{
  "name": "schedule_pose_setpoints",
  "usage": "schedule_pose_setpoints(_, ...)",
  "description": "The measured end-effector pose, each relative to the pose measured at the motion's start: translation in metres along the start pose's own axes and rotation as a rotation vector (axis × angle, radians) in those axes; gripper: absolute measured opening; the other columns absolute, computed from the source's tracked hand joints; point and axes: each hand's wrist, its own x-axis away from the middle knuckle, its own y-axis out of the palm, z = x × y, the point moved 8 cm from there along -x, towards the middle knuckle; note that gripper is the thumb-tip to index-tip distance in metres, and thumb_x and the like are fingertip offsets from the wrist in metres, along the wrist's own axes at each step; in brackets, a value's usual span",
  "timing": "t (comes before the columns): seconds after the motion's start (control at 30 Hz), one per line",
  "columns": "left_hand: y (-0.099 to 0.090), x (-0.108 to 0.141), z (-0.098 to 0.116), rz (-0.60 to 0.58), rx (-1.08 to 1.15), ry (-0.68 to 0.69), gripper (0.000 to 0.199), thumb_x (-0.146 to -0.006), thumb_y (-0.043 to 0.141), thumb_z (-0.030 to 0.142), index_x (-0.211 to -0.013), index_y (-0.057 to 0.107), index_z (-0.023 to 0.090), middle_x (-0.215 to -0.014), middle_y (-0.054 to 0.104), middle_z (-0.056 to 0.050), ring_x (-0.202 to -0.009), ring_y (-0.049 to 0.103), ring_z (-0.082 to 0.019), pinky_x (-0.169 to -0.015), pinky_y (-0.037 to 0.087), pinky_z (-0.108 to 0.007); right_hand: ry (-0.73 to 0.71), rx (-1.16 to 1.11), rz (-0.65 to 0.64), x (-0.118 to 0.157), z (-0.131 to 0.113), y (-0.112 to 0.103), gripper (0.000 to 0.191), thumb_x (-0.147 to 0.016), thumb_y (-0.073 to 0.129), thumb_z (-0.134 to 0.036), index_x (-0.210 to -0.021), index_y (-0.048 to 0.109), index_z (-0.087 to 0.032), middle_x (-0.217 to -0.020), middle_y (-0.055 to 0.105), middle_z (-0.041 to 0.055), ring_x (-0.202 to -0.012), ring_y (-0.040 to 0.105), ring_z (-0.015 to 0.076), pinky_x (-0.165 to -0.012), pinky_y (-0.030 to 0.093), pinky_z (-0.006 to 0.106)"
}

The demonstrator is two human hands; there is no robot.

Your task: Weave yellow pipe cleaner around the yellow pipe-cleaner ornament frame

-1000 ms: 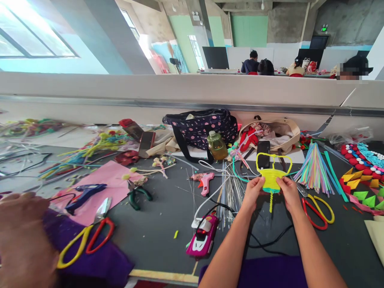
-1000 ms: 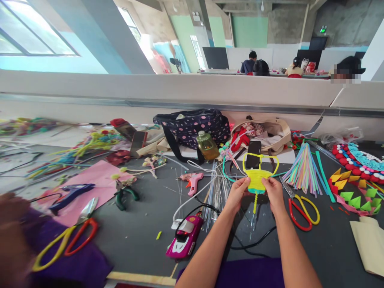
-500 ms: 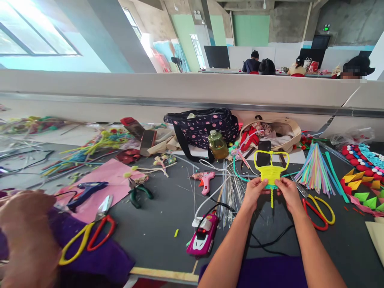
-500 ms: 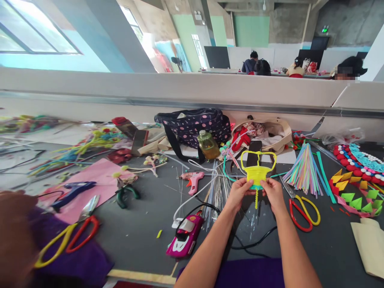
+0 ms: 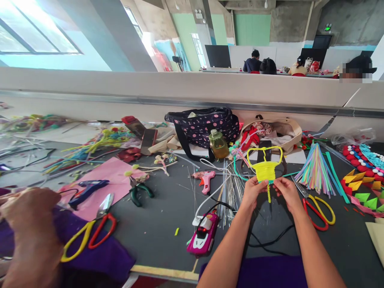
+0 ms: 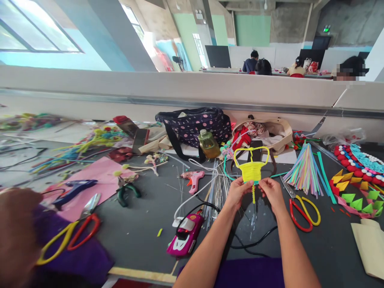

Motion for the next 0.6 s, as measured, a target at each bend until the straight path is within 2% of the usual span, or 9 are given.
schedule_pose_setpoints(0.17, -0.0003, 0.001, 0.0012, 0.02, 0.016, 0.004, 0.041, -0.053, 0.085, 0.033, -0.085, 0.072, 0.011, -0.082, 0.073, -0.009, -0.054, 0.06, -0.011, -0.054, 0.05, -0.023, -0.001, 0.02, -0.017, 0.002, 0.0004, 0.0051, 0.036, -0.064, 0.074, -0.053, -0.07, 0.067, -0.018, -0.06, 0.062, 0.0016, -0.053, 0.05, 0.0135, -0.046, 0.037, 0.023)
schedule_pose_setpoints(0.47, 0.0035, 0.0031, 0.0049, 0.008, -0.02, 0.046, 0.043, -0.054, 0.084, 0.036, -0.087, 0.072, 0.012, -0.082, 0.073, -0.009, -0.057, 0.062, -0.013, -0.055, 0.051, -0.025, 0.015, -0.022, -0.04, 0.0, 0.0052, 0.0057, 0.034, -0.064, 0.074, -0.052, -0.07, 0.067, -0.018, -0.063, 0.063, 0.0017, -0.054, 0.051, 0.014, -0.047, 0.039, 0.024)
schedule_pose_setpoints(0.6, 0.0008, -0.0005, 0.0057, -0.004, -0.038, 0.063, 0.042, -0.053, 0.084, 0.036, -0.085, 0.072, 0.011, -0.078, 0.072, -0.008, -0.055, 0.061, -0.013, -0.054, 0.05, -0.024, -0.013, -0.015, -0.022, -0.0025, 0.0077, 0.008, 0.031, -0.065, 0.074, -0.049, -0.067, 0.065, -0.019, -0.057, 0.059, -0.0012, -0.05, 0.048, 0.0116, -0.046, 0.037, 0.023)
